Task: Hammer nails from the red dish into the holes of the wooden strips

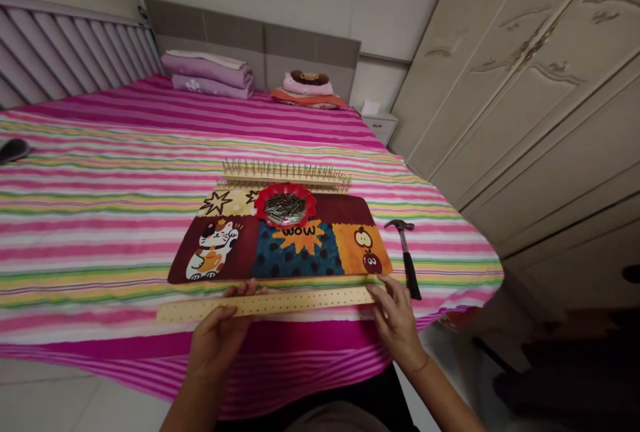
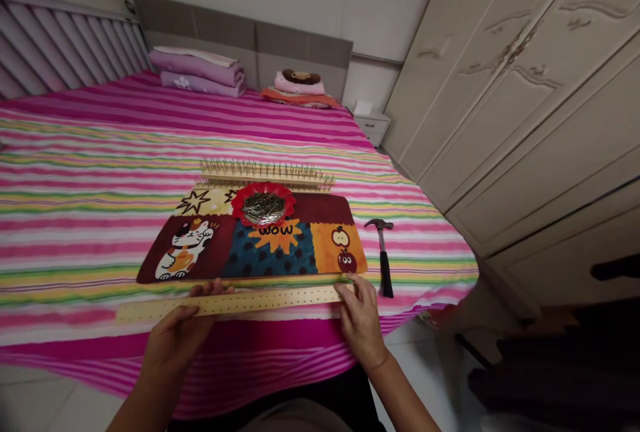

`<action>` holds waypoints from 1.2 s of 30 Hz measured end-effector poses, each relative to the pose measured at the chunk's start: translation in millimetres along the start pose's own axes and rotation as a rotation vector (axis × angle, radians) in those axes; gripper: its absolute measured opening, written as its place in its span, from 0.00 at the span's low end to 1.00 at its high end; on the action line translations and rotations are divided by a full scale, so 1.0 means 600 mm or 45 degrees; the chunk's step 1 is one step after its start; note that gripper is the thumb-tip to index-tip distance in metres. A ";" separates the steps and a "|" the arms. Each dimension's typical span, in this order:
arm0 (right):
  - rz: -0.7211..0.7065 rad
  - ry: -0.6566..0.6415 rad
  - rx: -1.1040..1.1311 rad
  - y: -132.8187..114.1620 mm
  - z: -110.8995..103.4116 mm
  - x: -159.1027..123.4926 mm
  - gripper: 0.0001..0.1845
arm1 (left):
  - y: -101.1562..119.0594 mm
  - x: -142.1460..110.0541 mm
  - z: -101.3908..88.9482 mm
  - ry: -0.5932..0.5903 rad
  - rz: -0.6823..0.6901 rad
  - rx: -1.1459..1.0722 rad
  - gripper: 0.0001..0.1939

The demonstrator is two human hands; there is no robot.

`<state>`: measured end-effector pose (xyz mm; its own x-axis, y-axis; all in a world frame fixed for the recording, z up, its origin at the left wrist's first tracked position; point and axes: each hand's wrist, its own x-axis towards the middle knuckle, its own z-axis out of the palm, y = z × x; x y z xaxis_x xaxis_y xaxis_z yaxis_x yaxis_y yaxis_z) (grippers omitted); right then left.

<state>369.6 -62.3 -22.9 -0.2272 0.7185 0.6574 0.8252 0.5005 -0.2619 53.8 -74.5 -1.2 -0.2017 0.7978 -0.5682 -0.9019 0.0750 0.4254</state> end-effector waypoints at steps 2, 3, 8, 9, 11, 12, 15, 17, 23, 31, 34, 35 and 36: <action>0.020 -0.002 0.037 0.003 0.005 -0.006 0.23 | 0.000 0.000 -0.006 -0.037 0.013 -0.035 0.15; 0.030 -0.004 0.054 0.004 0.007 -0.009 0.23 | 0.000 0.001 -0.007 -0.044 0.012 -0.044 0.15; 0.096 -0.022 0.125 0.008 0.010 -0.012 0.21 | -0.002 0.003 -0.006 -0.065 0.013 -0.059 0.16; 0.112 -0.030 0.136 0.008 0.009 -0.012 0.21 | -0.003 0.003 -0.006 -0.064 0.010 -0.062 0.16; 0.143 -0.048 0.161 0.010 0.006 -0.011 0.20 | -0.004 0.003 -0.004 -0.036 0.004 -0.066 0.17; 0.158 -0.058 0.179 0.010 0.003 -0.011 0.19 | -0.004 0.003 -0.004 -0.013 0.000 -0.062 0.17; 0.226 -0.088 0.258 0.009 -0.005 -0.009 0.16 | 0.002 0.005 -0.003 0.047 -0.023 -0.029 0.14; 0.296 -0.103 0.332 0.008 -0.009 -0.006 0.14 | 0.009 0.007 -0.003 0.029 -0.048 -0.006 0.12; 0.629 -0.083 0.578 0.017 0.000 0.024 0.16 | 0.024 0.020 0.007 -0.096 -0.010 0.081 0.08; 0.962 -0.027 0.803 0.051 0.045 0.076 0.23 | 0.035 0.044 0.033 -0.053 0.033 0.565 0.04; 1.012 -0.007 0.813 0.062 0.057 0.080 0.21 | 0.039 0.052 0.027 -0.001 -0.003 0.756 0.04; 1.027 -0.001 0.814 0.065 0.060 0.078 0.20 | 0.039 0.054 0.022 0.012 -0.011 0.806 0.05; 1.041 0.003 0.815 0.068 0.061 0.076 0.20 | 0.039 0.055 0.017 0.029 -0.011 0.844 0.06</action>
<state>374.0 8.5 -29.5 0.2800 0.9535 0.1115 0.2975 0.0242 -0.9544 29.6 -40.3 -3.0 -0.2101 0.7829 -0.5856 -0.4791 0.4396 0.7597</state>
